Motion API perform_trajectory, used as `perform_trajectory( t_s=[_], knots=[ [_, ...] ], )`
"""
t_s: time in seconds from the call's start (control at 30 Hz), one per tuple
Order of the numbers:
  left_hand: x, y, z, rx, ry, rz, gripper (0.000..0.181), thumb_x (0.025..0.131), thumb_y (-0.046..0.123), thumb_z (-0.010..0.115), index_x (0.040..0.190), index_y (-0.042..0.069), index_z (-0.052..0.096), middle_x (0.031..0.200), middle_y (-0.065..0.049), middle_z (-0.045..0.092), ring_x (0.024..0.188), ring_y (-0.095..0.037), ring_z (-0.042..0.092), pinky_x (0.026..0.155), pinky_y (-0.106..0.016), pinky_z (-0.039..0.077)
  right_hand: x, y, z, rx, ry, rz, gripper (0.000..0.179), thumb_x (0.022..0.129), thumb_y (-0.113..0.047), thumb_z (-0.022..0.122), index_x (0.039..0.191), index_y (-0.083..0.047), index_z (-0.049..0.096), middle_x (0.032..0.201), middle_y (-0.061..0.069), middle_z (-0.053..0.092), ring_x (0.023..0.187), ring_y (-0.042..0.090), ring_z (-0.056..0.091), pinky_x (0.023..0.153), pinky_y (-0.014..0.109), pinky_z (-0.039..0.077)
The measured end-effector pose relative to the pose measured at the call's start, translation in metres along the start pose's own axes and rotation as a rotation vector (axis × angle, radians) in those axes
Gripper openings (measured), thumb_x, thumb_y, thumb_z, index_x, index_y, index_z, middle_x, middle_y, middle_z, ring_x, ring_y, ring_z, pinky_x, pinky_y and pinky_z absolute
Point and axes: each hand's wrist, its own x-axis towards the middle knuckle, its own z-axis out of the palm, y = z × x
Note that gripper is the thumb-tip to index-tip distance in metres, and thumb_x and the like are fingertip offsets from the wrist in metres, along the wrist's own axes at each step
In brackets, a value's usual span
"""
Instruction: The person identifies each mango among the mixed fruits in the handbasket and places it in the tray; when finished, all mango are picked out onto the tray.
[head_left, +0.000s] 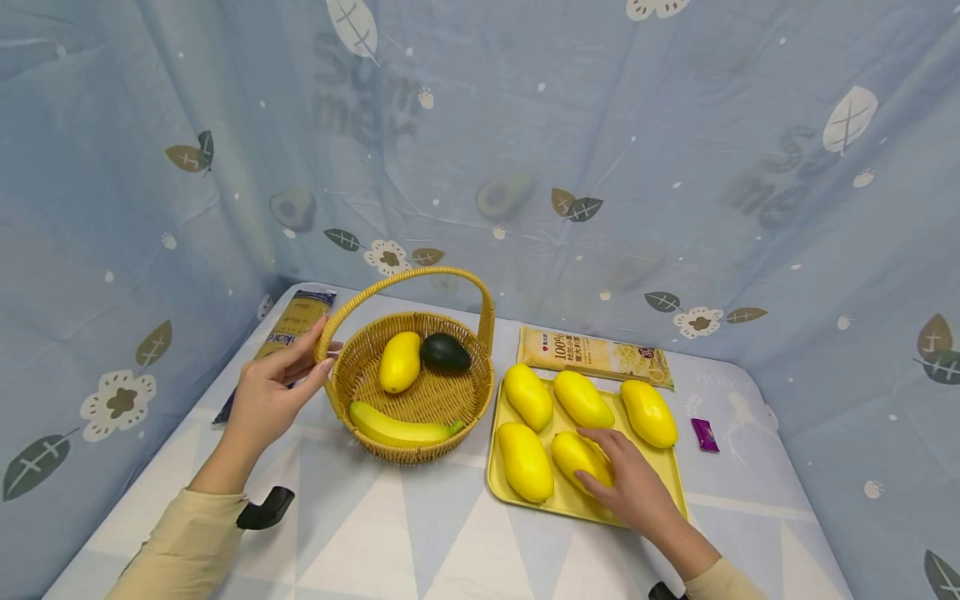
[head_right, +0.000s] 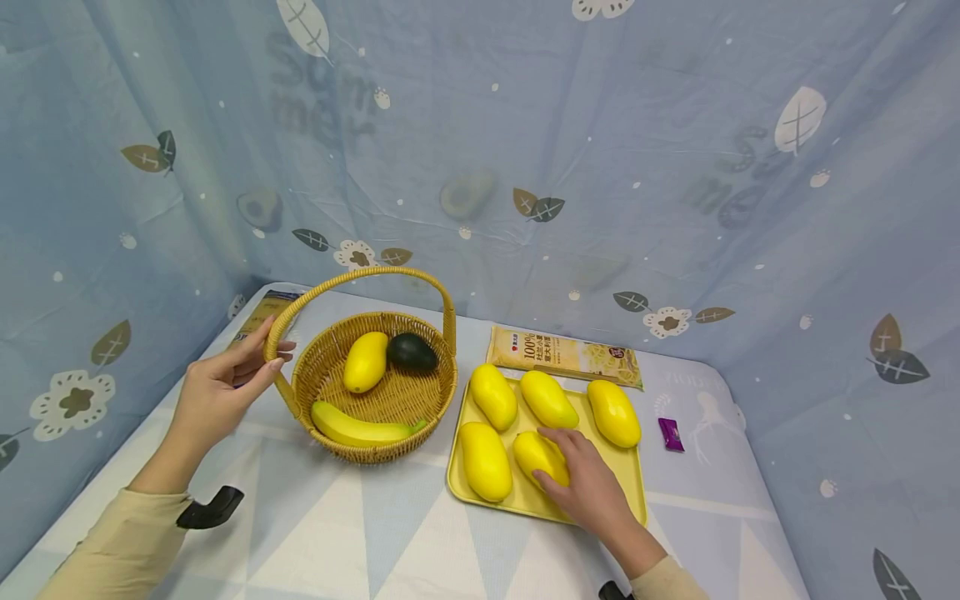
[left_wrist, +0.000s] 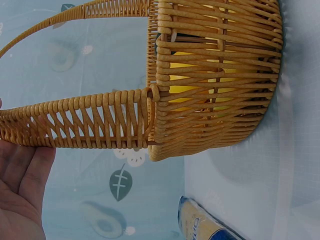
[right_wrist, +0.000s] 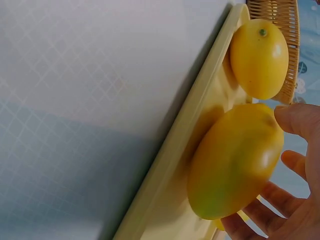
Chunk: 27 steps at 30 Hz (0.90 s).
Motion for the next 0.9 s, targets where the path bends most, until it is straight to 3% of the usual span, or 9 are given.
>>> perform_trajectory(
  t_s=[0.37, 0.63, 0.9],
  knots=[
    [-0.001, 0.001, 0.0, -0.004, 0.004, -0.006, 0.068, 0.088, -0.011, 0.073, 0.148, 0.016, 0.055, 0.118, -0.019, 0.072, 0.105, 0.005, 0.066, 0.082, -0.012, 0.054, 0.005, -0.01, -0.009, 0.012, 0.087, -0.099, 0.055, 0.093, -0.037, 0.076, 0.142, -0.021, 0.058, 0.141, 0.007, 0.054, 0.129, 0.031, 0.053, 0.107, 0.058, 0.046],
    [0.0, 0.001, 0.0, -0.002, 0.003, -0.011, 0.068, 0.089, -0.009, 0.073, 0.148, 0.019, 0.055, 0.118, -0.018, 0.072, 0.105, 0.005, 0.066, 0.083, -0.012, 0.054, 0.025, -0.04, -0.02, 0.042, 0.119, -0.189, 0.055, 0.093, -0.035, 0.076, 0.143, -0.022, 0.057, 0.142, 0.007, 0.055, 0.128, 0.031, 0.055, 0.106, 0.057, 0.048],
    [0.0, 0.001, 0.0, -0.004, 0.009, 0.013, 0.071, 0.087, -0.012, 0.073, 0.148, 0.019, 0.055, 0.116, -0.019, 0.073, 0.104, 0.007, 0.065, 0.083, -0.012, 0.053, 0.055, -0.088, -0.024, 0.123, 0.022, -0.236, 0.055, 0.097, -0.039, 0.071, 0.147, -0.024, 0.054, 0.147, 0.003, 0.051, 0.129, 0.029, 0.055, 0.104, 0.054, 0.05]
  ],
)
